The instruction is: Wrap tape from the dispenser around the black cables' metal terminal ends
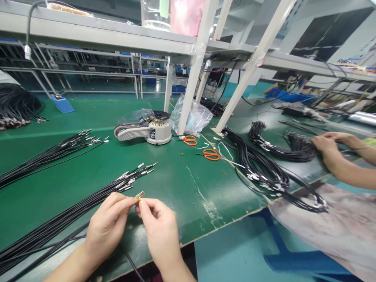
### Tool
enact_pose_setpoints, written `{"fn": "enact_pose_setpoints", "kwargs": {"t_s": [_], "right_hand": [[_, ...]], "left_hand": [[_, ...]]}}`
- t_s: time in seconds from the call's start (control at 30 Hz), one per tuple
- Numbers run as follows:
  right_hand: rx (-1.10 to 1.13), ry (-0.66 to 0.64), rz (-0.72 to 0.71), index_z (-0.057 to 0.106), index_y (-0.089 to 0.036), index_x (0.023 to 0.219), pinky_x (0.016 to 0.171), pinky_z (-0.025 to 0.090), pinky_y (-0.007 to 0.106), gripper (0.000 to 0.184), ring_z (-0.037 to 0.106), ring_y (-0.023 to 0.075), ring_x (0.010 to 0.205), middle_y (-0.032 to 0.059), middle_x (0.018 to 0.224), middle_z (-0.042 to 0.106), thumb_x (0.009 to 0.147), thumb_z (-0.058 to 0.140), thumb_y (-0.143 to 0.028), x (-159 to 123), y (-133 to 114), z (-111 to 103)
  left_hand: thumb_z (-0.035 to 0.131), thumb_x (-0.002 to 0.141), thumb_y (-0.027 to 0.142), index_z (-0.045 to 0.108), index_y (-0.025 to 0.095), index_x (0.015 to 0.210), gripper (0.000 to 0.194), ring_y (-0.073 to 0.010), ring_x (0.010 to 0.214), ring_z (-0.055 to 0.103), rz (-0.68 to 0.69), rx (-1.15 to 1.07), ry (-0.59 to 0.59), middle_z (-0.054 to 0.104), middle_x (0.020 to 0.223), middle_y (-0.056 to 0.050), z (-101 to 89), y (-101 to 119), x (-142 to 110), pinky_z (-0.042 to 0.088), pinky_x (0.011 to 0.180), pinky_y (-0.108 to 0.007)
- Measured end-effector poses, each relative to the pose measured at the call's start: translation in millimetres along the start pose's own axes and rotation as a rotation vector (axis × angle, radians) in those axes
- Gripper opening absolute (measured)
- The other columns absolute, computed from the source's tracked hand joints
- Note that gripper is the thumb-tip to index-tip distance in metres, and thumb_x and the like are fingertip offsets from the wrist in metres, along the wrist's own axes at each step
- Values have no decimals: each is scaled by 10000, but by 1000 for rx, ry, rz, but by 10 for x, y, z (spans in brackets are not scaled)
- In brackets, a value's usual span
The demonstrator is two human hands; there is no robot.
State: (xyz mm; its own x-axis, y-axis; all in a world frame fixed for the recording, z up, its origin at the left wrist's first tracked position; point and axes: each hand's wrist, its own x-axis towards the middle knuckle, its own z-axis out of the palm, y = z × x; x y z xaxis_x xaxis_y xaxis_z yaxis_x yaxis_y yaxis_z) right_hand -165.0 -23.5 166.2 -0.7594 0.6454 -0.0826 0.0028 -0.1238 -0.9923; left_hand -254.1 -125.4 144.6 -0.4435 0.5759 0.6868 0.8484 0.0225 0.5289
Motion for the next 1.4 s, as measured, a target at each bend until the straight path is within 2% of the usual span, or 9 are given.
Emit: {"fn": "enact_pose_setpoints", "kwargs": {"t_s": [0.37,0.6,0.7,0.83,0.9,1.0,1.13,1.27,1.4], "right_hand": [[29,-14,-4,736,-159,876,671,519,287,244,647,193,716,55,752,714,766,649,-358,17,-4,12],[176,-47,61,717,-135,938,711,517,306,283,656,201,774,88,838,717,768,654,-352,-4,61,48],[289,-55,126,690,-123,997,724,511,304,307,652,198,799,103,890,715,769,656,-326,-35,84,50],[427,-18,193,583,-117,1138,710,520,303,432,653,183,775,113,910,712,777,651,-344,-57,107,32],[418,1,175,578,-129,1103,670,528,290,428,647,170,733,94,869,707,775,647,-396,-43,111,25],[321,20,123,611,-145,929,589,529,255,369,616,138,650,32,774,662,735,673,-453,1,104,37],[207,15,121,610,-135,762,556,512,229,329,572,114,585,-14,642,593,693,708,-442,48,108,75],[131,28,72,616,-138,743,600,493,235,270,566,116,593,-10,635,596,735,668,-403,48,153,69],[42,36,9,620,-142,770,645,478,254,221,577,137,639,15,687,623,767,630,-362,27,191,44]], "left_hand": [[430,862,24,488,234,1235,433,-130,759,552,66,55,10,603,846,-31,20,-9,-20,477,681,-253],[476,875,134,568,168,1065,214,-160,828,569,-74,149,48,601,902,-62,94,-55,-41,494,752,-290],[477,877,141,572,167,1022,176,-158,824,563,-83,163,44,592,888,-59,95,-57,-39,498,746,-296],[477,871,114,567,157,1010,172,-150,815,558,-61,175,65,583,876,-57,83,-37,-27,494,727,-277],[484,867,109,566,154,1009,170,-146,804,556,-49,182,76,581,871,-55,81,-29,-20,490,712,-268],[497,863,108,561,154,1013,170,-142,790,549,-17,195,84,578,868,-52,85,-29,-21,484,702,-264],[507,860,116,556,153,1025,176,-141,800,547,-16,188,82,576,884,-54,94,-36,-37,475,717,-262],[480,875,139,570,163,976,138,-140,805,556,-121,111,31,584,867,-46,90,-11,-25,464,733,-260],[447,889,198,584,185,838,147,-129,736,567,-331,-9,-87,604,789,-17,51,48,25,447,684,-241]]}}
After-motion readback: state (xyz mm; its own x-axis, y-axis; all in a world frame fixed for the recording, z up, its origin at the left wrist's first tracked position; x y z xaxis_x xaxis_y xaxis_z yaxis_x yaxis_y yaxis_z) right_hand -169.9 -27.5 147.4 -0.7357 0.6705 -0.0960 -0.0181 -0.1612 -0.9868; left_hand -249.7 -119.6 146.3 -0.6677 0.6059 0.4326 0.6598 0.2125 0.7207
